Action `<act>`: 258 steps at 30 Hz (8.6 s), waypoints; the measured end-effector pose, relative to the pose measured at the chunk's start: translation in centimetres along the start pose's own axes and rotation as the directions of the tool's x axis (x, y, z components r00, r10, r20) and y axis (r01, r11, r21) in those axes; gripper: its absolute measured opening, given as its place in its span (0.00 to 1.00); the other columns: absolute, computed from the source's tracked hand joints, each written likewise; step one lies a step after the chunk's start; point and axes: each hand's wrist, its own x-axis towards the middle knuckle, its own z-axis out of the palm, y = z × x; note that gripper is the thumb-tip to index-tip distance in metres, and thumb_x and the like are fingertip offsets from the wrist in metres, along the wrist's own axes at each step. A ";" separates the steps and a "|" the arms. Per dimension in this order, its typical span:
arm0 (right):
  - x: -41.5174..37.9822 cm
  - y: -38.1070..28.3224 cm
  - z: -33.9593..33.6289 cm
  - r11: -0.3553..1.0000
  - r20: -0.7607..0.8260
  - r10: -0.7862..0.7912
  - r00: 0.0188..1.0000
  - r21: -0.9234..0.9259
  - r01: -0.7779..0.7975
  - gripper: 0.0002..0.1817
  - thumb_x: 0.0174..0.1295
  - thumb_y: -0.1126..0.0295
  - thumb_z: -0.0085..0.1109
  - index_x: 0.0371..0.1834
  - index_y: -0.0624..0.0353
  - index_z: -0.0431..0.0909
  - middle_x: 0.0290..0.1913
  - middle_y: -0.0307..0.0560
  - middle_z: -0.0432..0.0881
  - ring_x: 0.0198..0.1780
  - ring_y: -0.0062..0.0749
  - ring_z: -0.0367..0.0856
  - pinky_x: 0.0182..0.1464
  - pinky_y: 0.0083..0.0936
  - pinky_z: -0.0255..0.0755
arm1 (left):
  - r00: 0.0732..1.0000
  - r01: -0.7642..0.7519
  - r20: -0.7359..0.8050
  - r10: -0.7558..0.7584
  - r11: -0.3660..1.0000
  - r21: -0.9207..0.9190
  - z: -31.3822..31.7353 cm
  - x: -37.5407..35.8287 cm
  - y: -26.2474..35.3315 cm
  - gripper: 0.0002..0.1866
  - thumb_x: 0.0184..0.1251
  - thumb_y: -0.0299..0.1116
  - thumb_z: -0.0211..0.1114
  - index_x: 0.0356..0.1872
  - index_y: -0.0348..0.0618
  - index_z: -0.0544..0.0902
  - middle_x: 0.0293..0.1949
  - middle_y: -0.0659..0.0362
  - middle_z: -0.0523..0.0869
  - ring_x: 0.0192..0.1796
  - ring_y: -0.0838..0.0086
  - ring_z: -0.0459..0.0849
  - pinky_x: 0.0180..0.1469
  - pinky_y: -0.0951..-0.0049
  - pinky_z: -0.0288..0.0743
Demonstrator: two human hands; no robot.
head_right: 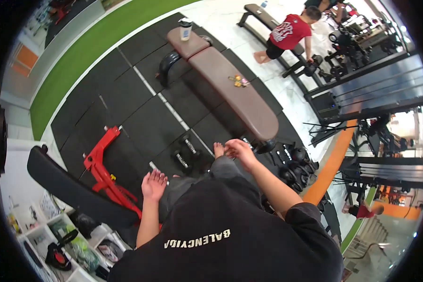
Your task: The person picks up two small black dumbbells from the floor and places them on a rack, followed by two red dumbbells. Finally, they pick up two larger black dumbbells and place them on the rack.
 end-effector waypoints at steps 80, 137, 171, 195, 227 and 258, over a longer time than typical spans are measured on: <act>14.0 3.7 12.4 0.713 0.292 0.693 0.659 -0.142 -0.687 0.15 0.61 0.76 0.57 0.19 0.54 0.63 0.15 0.39 0.60 0.14 0.29 0.61 0.21 0.30 0.60 | 0.839 -0.472 -0.168 0.518 0.846 0.250 3.1 -0.6 -8.9 0.15 0.51 0.17 0.66 0.39 0.44 0.76 0.31 0.62 0.79 0.33 0.74 0.80 0.35 0.73 0.73; -59.7 50.1 -2.0 -0.257 -0.530 0.844 0.085 -0.260 0.931 0.15 0.56 0.72 0.59 0.16 0.52 0.63 0.13 0.36 0.64 0.12 0.24 0.62 0.16 0.28 0.62 | 0.314 -0.685 -0.844 -0.435 -0.719 0.116 -10.8 -32.9 -80.5 0.03 0.59 0.24 0.59 0.28 0.37 0.76 0.16 0.59 0.72 0.16 0.71 0.72 0.21 0.67 0.69; -83.3 69.7 -31.3 0.018 -0.462 0.882 0.093 0.231 0.973 0.10 0.50 0.69 0.60 0.22 0.54 0.67 0.15 0.38 0.66 0.12 0.27 0.66 0.15 0.33 0.63 | 0.512 -0.448 -0.729 -0.454 -0.866 0.224 -15.8 -29.5 -84.4 0.07 0.59 0.25 0.60 0.23 0.40 0.73 0.17 0.58 0.72 0.16 0.69 0.72 0.20 0.66 0.68; -84.2 69.3 -31.2 -0.038 -0.330 0.937 0.118 0.239 0.970 0.07 0.46 0.69 0.60 0.20 0.59 0.72 0.17 0.42 0.71 0.14 0.28 0.68 0.17 0.32 0.64 | 0.440 -0.641 -0.705 -0.556 -0.745 0.186 -31.2 -40.9 -106.1 0.08 0.63 0.30 0.60 0.27 0.43 0.72 0.16 0.59 0.72 0.16 0.70 0.71 0.17 0.65 0.66; -82.9 67.1 -30.4 0.490 -0.198 0.860 -0.470 0.580 0.652 0.26 0.45 0.56 0.69 0.37 0.72 0.83 0.39 0.61 0.86 0.41 0.46 0.86 0.42 0.37 0.78 | -0.369 -0.925 -0.235 -0.899 0.331 0.187 -13.9 -31.5 -93.3 0.27 0.61 0.39 0.70 0.56 0.34 0.74 0.50 0.45 0.81 0.55 0.55 0.80 0.58 0.61 0.73; -61.6 52.6 -6.0 0.658 -0.960 -0.064 0.272 0.164 0.735 0.07 0.66 0.75 0.60 0.45 0.65 0.80 0.41 0.49 0.86 0.39 0.30 0.86 0.41 0.23 0.80 | 0.508 0.035 -0.212 -0.835 -0.226 0.973 -5.4 -26.5 -49.5 0.20 0.73 0.49 0.55 0.50 0.41 0.79 0.48 0.52 0.84 0.51 0.61 0.83 0.57 0.59 0.77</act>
